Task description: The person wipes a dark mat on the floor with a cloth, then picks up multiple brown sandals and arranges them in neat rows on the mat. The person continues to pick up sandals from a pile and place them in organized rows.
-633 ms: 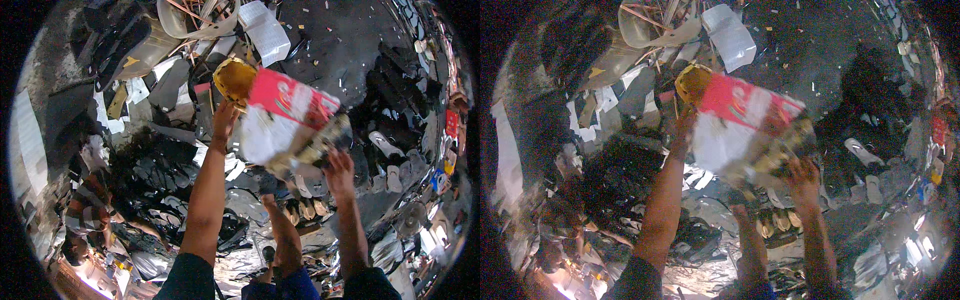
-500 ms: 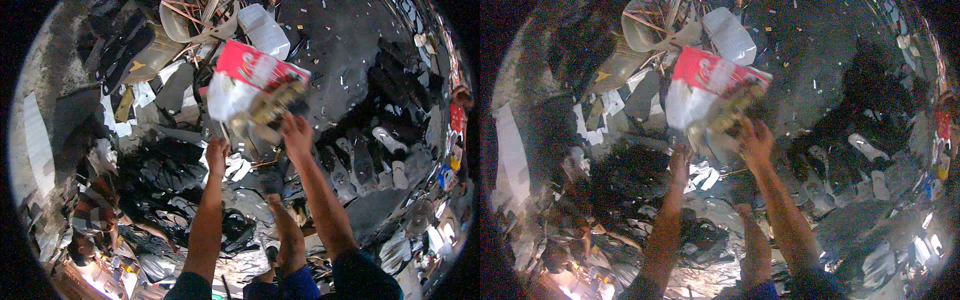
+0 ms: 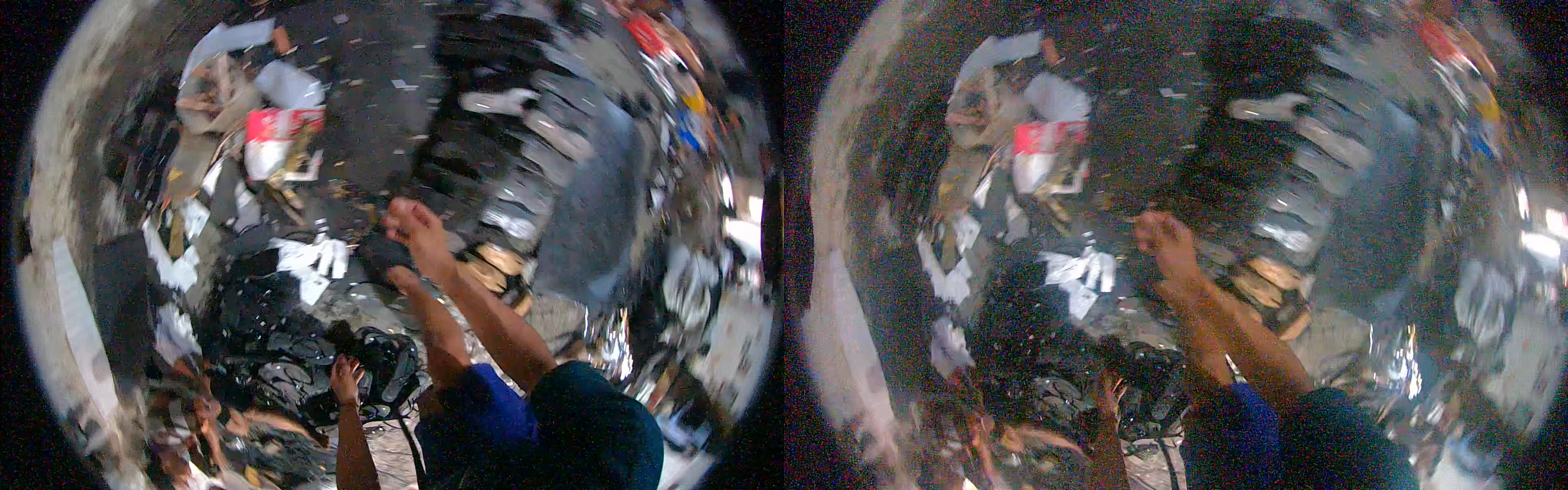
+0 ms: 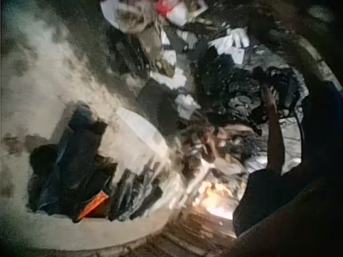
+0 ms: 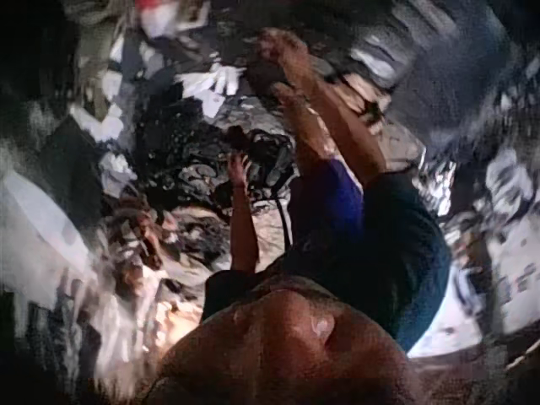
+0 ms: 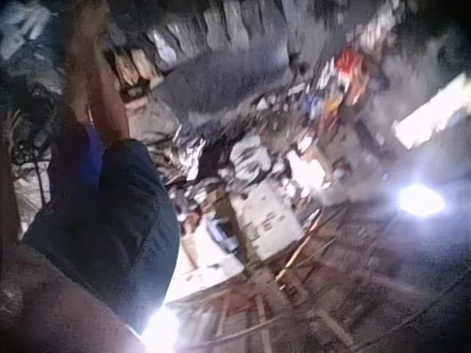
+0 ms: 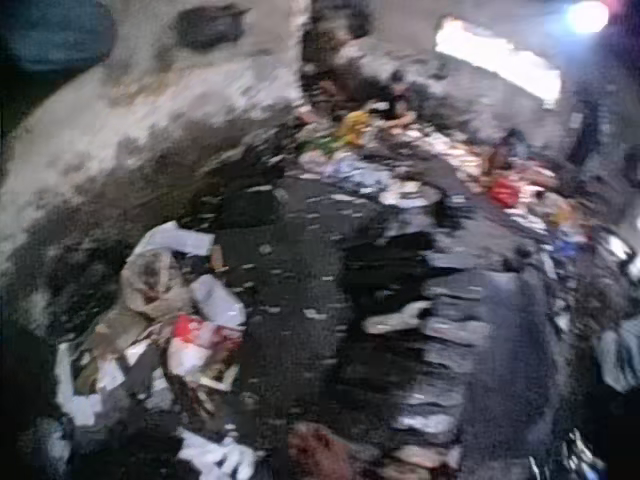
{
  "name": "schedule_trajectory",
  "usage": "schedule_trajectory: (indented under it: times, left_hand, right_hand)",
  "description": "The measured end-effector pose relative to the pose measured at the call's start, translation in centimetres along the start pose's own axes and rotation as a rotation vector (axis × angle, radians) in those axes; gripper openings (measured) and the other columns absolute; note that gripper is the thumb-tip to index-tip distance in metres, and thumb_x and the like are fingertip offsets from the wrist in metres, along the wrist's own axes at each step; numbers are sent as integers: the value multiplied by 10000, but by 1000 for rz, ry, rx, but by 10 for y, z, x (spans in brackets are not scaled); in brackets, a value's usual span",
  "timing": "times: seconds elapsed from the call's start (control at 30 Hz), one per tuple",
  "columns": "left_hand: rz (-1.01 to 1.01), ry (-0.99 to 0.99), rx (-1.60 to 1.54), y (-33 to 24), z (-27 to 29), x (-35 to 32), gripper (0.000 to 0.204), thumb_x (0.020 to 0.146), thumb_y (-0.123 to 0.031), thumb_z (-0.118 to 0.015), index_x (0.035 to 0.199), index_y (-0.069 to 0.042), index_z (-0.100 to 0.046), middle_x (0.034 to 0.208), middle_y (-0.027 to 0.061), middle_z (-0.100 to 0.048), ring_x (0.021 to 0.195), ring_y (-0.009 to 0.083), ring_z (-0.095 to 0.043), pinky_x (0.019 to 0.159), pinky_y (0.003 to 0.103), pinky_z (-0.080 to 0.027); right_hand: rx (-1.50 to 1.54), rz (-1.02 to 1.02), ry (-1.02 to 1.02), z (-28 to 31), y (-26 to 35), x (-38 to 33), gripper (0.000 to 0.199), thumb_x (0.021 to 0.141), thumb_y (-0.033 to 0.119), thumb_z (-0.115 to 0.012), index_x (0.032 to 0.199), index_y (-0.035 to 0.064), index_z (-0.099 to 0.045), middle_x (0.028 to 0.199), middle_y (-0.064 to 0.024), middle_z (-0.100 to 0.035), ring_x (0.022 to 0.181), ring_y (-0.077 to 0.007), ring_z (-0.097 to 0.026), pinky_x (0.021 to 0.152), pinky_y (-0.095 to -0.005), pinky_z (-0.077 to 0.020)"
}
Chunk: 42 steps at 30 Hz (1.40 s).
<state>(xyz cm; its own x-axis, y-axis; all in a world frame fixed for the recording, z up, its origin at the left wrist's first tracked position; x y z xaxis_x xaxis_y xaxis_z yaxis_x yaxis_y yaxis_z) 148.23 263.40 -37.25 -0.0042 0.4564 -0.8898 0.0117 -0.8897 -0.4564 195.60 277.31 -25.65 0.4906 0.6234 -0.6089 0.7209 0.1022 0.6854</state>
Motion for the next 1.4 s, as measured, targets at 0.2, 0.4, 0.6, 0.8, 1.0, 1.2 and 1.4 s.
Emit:
schedule_trajectory:
  times: [0.2, 0.4, 0.6, 0.8, 1.0, 1.2, 1.4]
  left_hand:
    - [-111, 39, 370, 25, -42, -94, 502, 1009, -349, -603, 1392, -41, -501, 1276, 116, -611, 1047, 250, -655, 786, 393, -585]
    - [-69, 146, 745, 94, -61, -119, 479, 1026, -336, -570, 1394, -37, -507, 1234, 111, -635, 1021, 223, -658, 720, 355, -584]
    - [-146, 507, 1214, 170, -227, -120, 356, 1023, -175, -568, 1339, -12, -555, 1157, 53, -657, 931, 168, -642, 739, 294, -527]
    - [-452, 746, 1744, 285, -386, -86, 413, 978, -282, -604, 1276, 4, -590, 1124, 147, -668, 994, 274, -648, 857, 377, -524]
    - [-1023, 1418, 2013, 508, -593, -168, 477, 931, -280, -642, 1313, -10, -546, 1270, 207, -603, 1185, 400, -550, 1008, 476, -454]
    - [-1565, 1381, 1436, 623, -743, -191, 515, 914, -257, -674, 1339, -16, -512, 1292, 235, -573, 1208, 416, -531, 1020, 462, -430]
    - [-1505, 1220, 1240, 654, -827, -187, 277, 961, -237, -617, 870, 24, -626, 789, 228, -644, 723, 438, -622, 658, 474, -493]
  right_hand:
    - [-341, 20, -441, 281, -72, -229, 345, 992, 338, -638, 1139, 26, -627, 1012, -66, -676, 883, -160, -679, 703, -282, -535]
    - [-246, -309, -1092, 543, -172, -502, 310, 966, 356, -654, 1008, 53, -703, 896, -85, -712, 790, -174, -717, 607, -321, -531]
    - [-152, -370, -1295, 709, -227, -635, 286, 967, 313, -632, 1025, 33, -641, 895, -52, -666, 754, -149, -688, 562, -296, -520]
    - [175, -152, -1088, 869, -212, -502, 242, 960, 303, -629, 1055, 81, -647, 825, -23, -650, 735, -120, -644, 595, -279, -497]
    - [-17, 58, -1496, 1091, -204, -392, 255, 809, 131, -656, 1033, 9, -669, 806, -70, -629, 705, -182, -561, 627, -349, -463]
    - [162, 581, -1071, 1005, -66, -271, 440, 751, -23, -582, 1189, -54, -594, 1111, -105, -631, 919, -207, -610, 818, -336, -493]
    - [-1083, 398, -878, 1059, -44, -269, 565, 840, 127, -619, 1392, 35, -543, 1438, -149, -526, 1396, -333, -421, 1162, -465, -316]
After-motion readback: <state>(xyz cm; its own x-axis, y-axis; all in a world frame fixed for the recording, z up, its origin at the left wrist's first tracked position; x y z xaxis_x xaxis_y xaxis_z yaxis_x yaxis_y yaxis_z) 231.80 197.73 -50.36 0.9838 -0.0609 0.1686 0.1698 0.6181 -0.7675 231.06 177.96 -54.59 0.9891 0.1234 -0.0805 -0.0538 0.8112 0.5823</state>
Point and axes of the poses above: each hand's wrist, its own x-axis towards the middle knuckle, its own z-axis out of the back of the hand, y = z × x, the point moved 6 cm from there along x, towards the middle knuckle
